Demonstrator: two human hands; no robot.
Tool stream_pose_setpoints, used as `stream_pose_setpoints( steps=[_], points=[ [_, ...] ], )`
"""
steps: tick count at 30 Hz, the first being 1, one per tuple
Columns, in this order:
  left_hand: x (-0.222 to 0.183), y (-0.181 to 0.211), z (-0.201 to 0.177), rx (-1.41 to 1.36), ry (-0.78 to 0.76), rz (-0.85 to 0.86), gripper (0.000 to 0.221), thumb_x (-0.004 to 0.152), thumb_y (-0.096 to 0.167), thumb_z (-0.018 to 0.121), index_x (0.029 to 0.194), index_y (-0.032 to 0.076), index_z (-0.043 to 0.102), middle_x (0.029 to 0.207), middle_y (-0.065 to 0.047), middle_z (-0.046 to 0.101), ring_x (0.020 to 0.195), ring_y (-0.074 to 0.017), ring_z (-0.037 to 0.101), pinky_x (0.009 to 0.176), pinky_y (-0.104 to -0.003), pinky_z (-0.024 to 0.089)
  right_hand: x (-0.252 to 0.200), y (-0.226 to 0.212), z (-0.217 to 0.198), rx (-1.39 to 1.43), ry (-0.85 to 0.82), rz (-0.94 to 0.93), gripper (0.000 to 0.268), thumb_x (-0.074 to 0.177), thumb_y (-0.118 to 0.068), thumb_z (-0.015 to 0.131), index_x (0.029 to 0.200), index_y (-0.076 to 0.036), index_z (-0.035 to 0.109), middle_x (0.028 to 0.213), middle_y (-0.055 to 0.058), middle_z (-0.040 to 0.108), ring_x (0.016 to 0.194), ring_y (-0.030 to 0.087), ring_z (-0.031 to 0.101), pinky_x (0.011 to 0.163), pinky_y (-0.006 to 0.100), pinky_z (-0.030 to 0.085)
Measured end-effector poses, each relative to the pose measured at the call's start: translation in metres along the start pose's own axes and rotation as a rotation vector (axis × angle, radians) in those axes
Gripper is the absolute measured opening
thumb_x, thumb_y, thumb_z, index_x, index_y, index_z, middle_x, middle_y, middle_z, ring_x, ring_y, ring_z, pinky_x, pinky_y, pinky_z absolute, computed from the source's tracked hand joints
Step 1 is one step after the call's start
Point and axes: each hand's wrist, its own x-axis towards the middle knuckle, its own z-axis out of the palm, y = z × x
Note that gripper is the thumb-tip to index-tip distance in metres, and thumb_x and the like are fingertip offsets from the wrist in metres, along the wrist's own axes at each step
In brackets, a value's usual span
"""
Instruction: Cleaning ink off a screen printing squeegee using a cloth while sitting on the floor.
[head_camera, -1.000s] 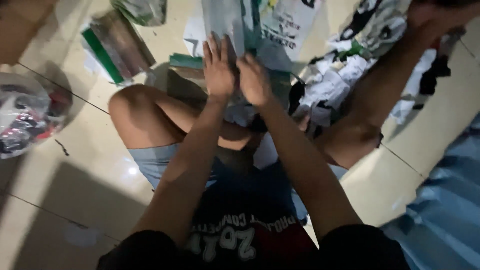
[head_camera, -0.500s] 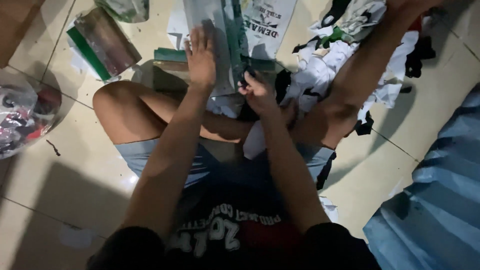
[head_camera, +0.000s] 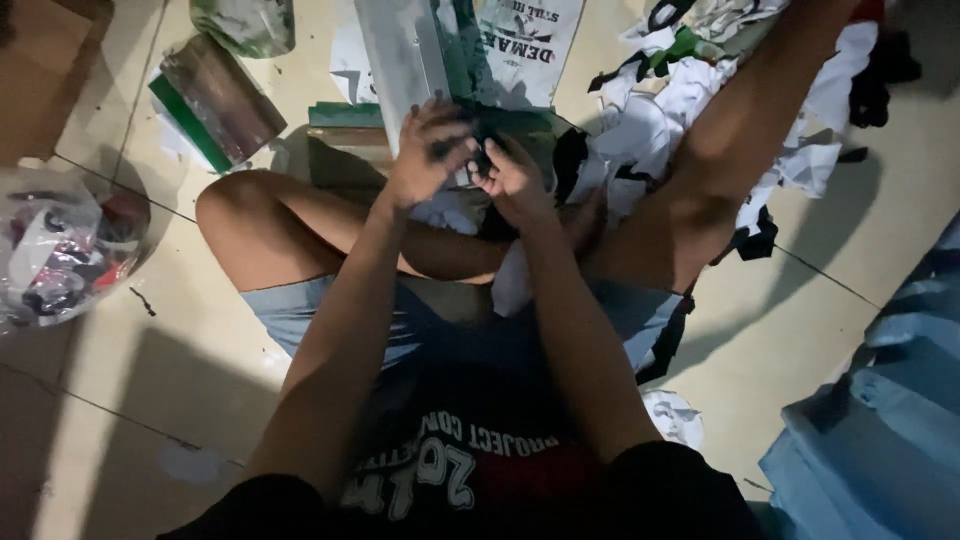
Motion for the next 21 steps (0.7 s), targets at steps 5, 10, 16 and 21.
stream_pose_setpoints(
  steps=[5,10,16,21],
  points=[
    [0.001,-0.012,0.006,-0.034,-0.052,-0.037,0.029,0.097,0.047,0.067,0.11,0.022,0.075,0.151,-0.015,0.056,0.154,-0.0374,0.026,0.12,-0.062,0.009,-0.004,0.001,0.005,-0.407,0.139,-0.185,0.032,0.096,-0.026,0.071,0.121,-0.013,0.055,0.109,0.009,0.06,0.086,0.021,0.065,0.067,0.035,0.06],
    [-0.001,-0.009,0.0,-0.231,0.066,-0.028,0.016,0.095,0.031,0.078,0.097,0.017,0.071,0.137,-0.012,0.067,0.152,-0.0387,0.033,0.123,-0.057,0.012,-0.006,-0.011,0.013,-0.363,0.094,-0.175,0.034,0.094,-0.032,0.072,0.117,-0.009,0.063,0.098,0.009,0.071,0.083,0.023,0.076,0.066,0.034,0.061],
    [-0.001,-0.018,-0.001,-0.195,0.048,0.042,0.018,0.098,0.034,0.075,0.095,0.017,0.075,0.145,-0.02,0.062,0.149,-0.0438,0.038,0.119,-0.06,0.018,-0.017,-0.027,0.017,-0.794,-0.008,-0.314,0.022,0.098,-0.019,0.07,0.118,-0.01,0.067,0.102,0.004,0.068,0.086,0.012,0.063,0.063,0.026,0.058],
    [-0.002,-0.015,-0.006,-0.211,-0.035,-0.031,0.018,0.102,0.035,0.067,0.1,0.021,0.077,0.151,-0.018,0.056,0.154,-0.0386,0.029,0.122,-0.061,0.008,-0.004,-0.014,0.009,-0.871,-0.048,-0.337,0.042,0.097,-0.029,0.072,0.131,-0.007,0.06,0.102,0.006,0.071,0.081,0.011,0.066,0.072,0.027,0.058]
  ],
)
